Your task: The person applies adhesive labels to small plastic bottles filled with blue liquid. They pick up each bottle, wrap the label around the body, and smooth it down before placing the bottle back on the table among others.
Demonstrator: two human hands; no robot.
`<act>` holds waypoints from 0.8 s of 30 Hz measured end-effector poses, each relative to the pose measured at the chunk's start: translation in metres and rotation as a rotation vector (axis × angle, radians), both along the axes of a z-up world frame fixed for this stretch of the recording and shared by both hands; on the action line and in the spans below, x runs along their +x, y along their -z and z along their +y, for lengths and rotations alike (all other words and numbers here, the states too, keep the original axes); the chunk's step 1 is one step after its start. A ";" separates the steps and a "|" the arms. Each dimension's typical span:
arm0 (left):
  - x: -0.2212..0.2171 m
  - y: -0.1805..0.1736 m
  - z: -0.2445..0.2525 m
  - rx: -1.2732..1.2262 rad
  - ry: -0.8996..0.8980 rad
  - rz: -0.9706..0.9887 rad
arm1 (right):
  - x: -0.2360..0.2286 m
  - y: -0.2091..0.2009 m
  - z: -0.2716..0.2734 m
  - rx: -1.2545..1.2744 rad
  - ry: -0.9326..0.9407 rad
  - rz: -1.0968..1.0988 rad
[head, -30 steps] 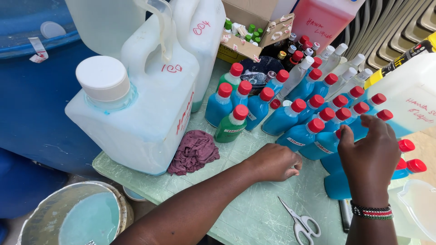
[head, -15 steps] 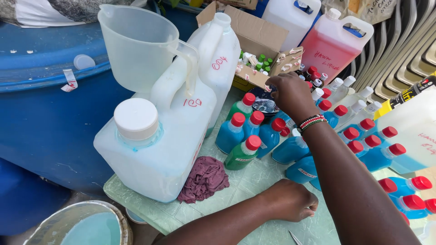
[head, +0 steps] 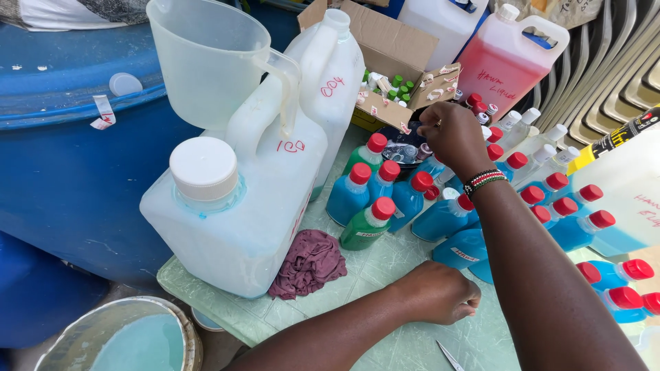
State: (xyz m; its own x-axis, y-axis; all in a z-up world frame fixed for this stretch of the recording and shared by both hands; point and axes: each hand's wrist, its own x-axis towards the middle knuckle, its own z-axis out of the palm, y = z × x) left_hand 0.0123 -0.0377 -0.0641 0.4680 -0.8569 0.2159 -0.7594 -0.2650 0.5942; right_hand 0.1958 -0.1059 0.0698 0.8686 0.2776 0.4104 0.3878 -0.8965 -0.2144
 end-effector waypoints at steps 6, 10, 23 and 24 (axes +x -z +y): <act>0.002 0.001 0.002 -0.003 -0.017 -0.013 | 0.035 0.015 0.003 -0.301 -0.092 -0.155; 0.004 0.002 0.001 0.015 -0.017 0.002 | 0.034 0.011 0.006 -0.184 -0.084 -0.109; 0.005 0.007 -0.001 -0.009 -0.013 -0.032 | 0.053 0.033 -0.011 0.163 0.195 0.026; 0.005 0.007 -0.001 -0.004 -0.014 -0.039 | 0.053 0.032 -0.014 0.252 0.288 0.080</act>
State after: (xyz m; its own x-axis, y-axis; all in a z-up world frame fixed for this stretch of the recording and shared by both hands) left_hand 0.0177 -0.0390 -0.0712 0.4708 -0.8495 0.2381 -0.7784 -0.2730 0.5653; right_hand 0.2488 -0.1198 0.0375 0.9282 -0.0834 0.3626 0.1008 -0.8818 -0.4607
